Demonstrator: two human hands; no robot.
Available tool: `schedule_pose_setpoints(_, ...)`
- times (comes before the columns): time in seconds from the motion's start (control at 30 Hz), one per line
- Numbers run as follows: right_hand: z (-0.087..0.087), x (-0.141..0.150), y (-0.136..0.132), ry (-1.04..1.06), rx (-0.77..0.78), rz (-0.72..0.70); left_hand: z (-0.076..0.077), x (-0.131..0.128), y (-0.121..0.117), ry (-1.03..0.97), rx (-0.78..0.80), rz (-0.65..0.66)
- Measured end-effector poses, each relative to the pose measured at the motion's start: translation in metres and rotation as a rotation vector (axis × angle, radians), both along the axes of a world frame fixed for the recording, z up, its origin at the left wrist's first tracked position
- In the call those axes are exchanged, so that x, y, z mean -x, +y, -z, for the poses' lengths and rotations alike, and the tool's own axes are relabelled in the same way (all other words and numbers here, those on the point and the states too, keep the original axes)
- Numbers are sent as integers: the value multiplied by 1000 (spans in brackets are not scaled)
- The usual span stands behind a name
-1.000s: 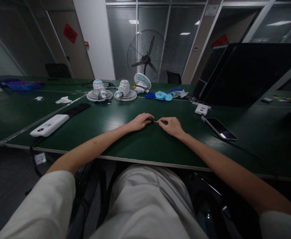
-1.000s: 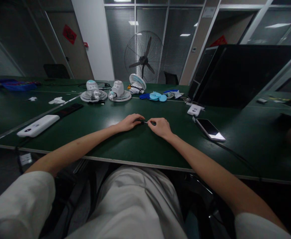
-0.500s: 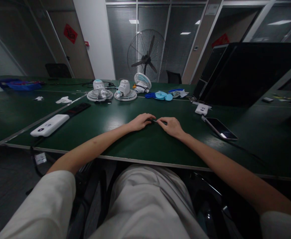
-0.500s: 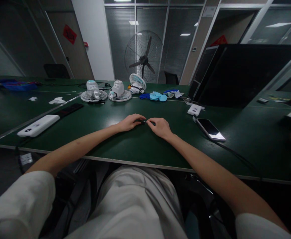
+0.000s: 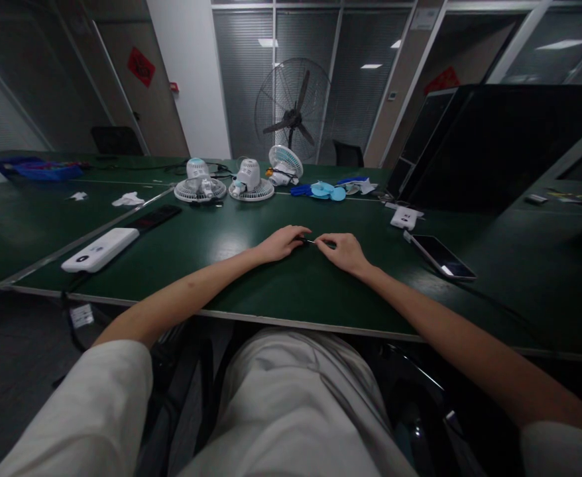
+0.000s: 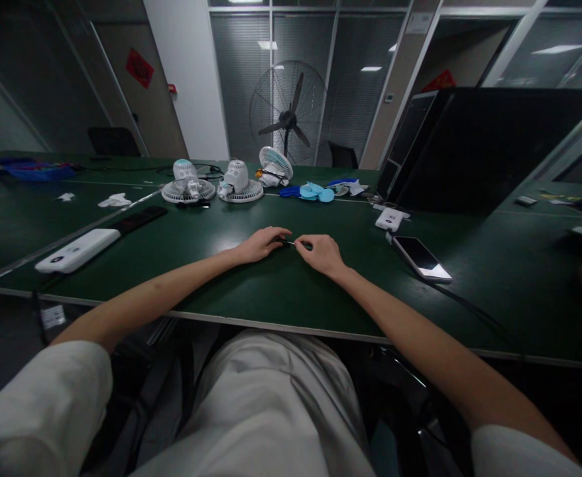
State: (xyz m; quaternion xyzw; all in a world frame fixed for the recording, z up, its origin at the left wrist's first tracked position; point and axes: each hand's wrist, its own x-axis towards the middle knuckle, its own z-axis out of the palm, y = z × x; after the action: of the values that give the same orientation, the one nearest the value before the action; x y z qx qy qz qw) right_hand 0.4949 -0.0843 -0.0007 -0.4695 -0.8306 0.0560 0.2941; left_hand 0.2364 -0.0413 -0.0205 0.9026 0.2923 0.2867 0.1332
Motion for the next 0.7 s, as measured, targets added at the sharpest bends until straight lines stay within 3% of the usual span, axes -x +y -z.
schedule_pose_setpoints(0.3, -3, 1, -4, -16, 24, -2, 0, 1, 1, 2, 8, 9)
schedule_pose_setpoints(0.53, -1, 0, -1, -6, 42, -96, -7, -1, -7, 29, 17, 35)
schedule_pose_setpoints(0.7, -2, 3, -3, -35, 28, -68, -9, -3, -9, 33, 11, 56)
